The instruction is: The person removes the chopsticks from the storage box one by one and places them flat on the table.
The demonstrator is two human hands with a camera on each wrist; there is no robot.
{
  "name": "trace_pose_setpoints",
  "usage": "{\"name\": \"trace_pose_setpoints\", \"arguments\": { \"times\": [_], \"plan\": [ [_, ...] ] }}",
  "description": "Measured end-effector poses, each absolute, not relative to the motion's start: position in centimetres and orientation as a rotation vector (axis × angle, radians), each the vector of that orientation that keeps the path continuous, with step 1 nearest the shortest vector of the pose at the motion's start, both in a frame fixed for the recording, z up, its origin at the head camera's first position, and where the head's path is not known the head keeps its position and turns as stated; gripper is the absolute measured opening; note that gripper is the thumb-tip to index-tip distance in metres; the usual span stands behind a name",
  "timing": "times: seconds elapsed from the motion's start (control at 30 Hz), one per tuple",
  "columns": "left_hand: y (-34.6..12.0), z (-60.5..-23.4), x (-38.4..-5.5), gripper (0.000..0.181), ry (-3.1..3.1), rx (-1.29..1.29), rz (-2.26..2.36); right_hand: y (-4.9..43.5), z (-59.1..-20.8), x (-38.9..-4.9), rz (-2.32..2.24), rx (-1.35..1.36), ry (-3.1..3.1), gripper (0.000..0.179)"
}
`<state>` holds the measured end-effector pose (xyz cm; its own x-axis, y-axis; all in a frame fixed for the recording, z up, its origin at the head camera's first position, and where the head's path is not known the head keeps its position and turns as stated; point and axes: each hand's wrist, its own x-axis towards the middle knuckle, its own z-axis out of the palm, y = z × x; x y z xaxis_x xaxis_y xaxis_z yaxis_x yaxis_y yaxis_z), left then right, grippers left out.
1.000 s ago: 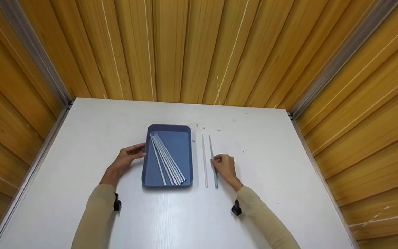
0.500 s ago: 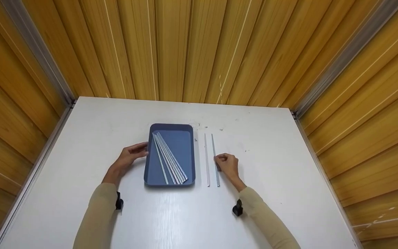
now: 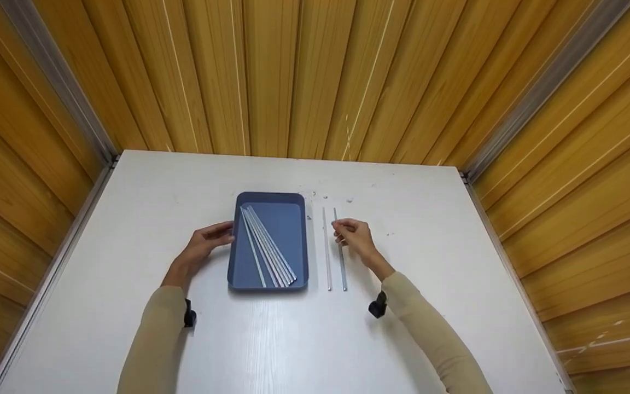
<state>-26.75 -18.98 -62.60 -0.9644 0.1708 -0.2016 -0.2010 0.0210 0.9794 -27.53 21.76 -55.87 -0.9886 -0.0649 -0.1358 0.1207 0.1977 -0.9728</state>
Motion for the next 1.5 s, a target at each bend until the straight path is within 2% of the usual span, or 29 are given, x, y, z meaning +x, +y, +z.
{"name": "trace_pose_setpoints", "arguments": {
  "times": [0.4, 0.73, 1.03, 1.23, 1.5],
  "plan": [
    [-19.3, -61.9, -26.8, 0.064, 2.036, -0.004, 2.042, 17.0, -52.3, -30.5, -1.534, -0.430, 2.320, 0.029],
    [-19.2, -61.5, -27.1, 0.066, 2.008, -0.033, 2.001, 14.5, -51.7, -30.9, -1.375, -0.598, 2.342, 0.028],
    [-19.4, -61.1, -27.7, 0.073, 1.936, 0.018, 2.003, 13.5, -52.4, -31.3, -1.306, -0.623, 2.379, 0.025],
    [-19.4, -61.7, -27.5, 0.072, 1.945, 0.016, 1.977, 12.4, -53.3, -30.9, -1.293, -0.568, 2.373, 0.023],
    [-19.1, -62.1, -27.1, 0.069, 1.921, -0.038, 2.002, 10.5, -55.0, -30.0, -1.141, -0.636, 2.507, 0.016]
  ]
}}
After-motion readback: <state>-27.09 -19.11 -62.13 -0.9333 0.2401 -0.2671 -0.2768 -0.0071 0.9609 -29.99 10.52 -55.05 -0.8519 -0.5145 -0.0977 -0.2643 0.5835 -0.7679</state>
